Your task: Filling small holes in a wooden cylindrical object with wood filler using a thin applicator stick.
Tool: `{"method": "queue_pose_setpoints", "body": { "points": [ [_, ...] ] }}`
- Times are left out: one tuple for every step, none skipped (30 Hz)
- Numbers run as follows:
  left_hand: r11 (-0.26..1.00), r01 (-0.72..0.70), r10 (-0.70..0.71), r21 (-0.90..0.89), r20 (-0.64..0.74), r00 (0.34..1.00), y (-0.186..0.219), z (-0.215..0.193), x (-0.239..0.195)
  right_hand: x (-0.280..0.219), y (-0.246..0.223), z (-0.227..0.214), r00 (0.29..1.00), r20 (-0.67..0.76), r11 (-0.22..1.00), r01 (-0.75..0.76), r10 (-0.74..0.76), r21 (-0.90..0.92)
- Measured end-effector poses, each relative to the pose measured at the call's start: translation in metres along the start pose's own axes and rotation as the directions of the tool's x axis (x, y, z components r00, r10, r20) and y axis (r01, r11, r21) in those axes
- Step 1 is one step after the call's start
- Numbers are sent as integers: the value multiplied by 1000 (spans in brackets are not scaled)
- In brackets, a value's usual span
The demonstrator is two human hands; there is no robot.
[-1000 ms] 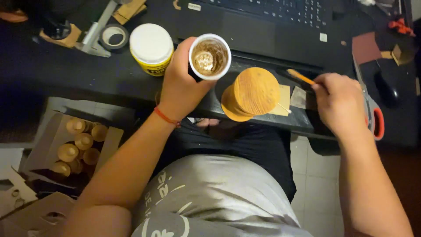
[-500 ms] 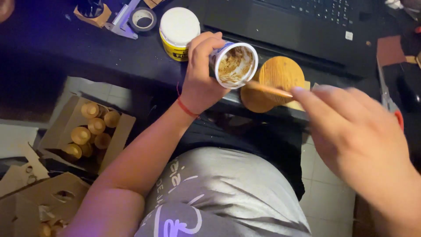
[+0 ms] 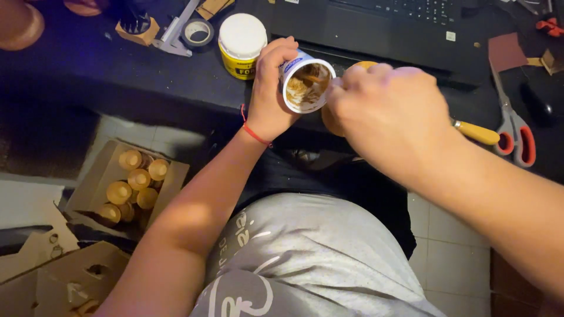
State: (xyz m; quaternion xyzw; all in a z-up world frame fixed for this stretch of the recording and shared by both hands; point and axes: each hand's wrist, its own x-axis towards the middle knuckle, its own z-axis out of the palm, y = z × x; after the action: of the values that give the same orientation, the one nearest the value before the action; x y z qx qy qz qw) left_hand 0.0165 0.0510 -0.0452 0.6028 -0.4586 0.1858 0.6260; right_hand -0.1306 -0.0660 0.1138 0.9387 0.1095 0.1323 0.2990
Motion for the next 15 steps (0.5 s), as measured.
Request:
{"method": "queue_pose_setpoints", "body": {
  "points": [
    [1000, -1, 1, -6, 18, 1000, -1, 0, -1, 3, -2, 2, 1000, -13, 999, 25, -26, -31],
    [1000, -2, 2, -8, 20, 1000, -1, 0, 0, 4, -2, 5, 1000, -12, 999, 23, -23, -32],
    [1000, 9, -9, 6, 25, 1000, -1, 1, -1, 6, -3, 10, 999, 7, 999, 43, -43, 9],
    [1000, 19, -20, 21, 31, 999, -1, 1, -1, 7, -4, 15, 998, 24, 997, 62, -63, 51],
    [999, 23, -24, 22, 32, 999, -2, 2, -1, 7, -3, 15, 998, 26, 996, 64, -65, 55],
    [1000, 29, -29, 9, 3, 1000, -4, 3, 0, 8, -2, 16, 996, 51, 991, 72, -78, 109],
    [999, 37, -37, -4, -25, 999, -4, 3, 0, 8, -2, 17, 993, 76, 983, 79, -93, 166],
    [999, 45, -45, -2, -24, 999, -3, 3, -1, 6, -2, 19, 992, 78, 982, 82, -96, 173],
    [999, 45, -45, 4, -44, 998, -3, 2, 1, 4, -1, 21, 996, 45, 976, 72, -83, 204],
    [999, 45, -44, 10, -63, 997, -2, 2, 2, 2, -1, 23, 998, 12, 970, 63, -68, 236],
    [999, 45, -44, 12, -62, 997, -2, 2, 2, 1, -2, 23, 998, 11, 969, 63, -67, 237],
    [999, 42, -41, 15, -55, 998, -2, 2, 1, 0, -2, 22, 997, 33, 969, 55, -65, 241],
    [999, 38, -38, 17, -49, 998, -2, 2, 1, -2, -2, 22, 996, 57, 969, 48, -63, 243],
    [999, 38, -37, 17, -49, 998, -2, 1, 1, -1, -3, 20, 996, 56, 969, 48, -63, 243],
    [1000, 27, -27, 13, -43, 999, -1, 1, 1, -2, -4, 19, 997, 62, 964, 34, -52, 265]
  ]
}}
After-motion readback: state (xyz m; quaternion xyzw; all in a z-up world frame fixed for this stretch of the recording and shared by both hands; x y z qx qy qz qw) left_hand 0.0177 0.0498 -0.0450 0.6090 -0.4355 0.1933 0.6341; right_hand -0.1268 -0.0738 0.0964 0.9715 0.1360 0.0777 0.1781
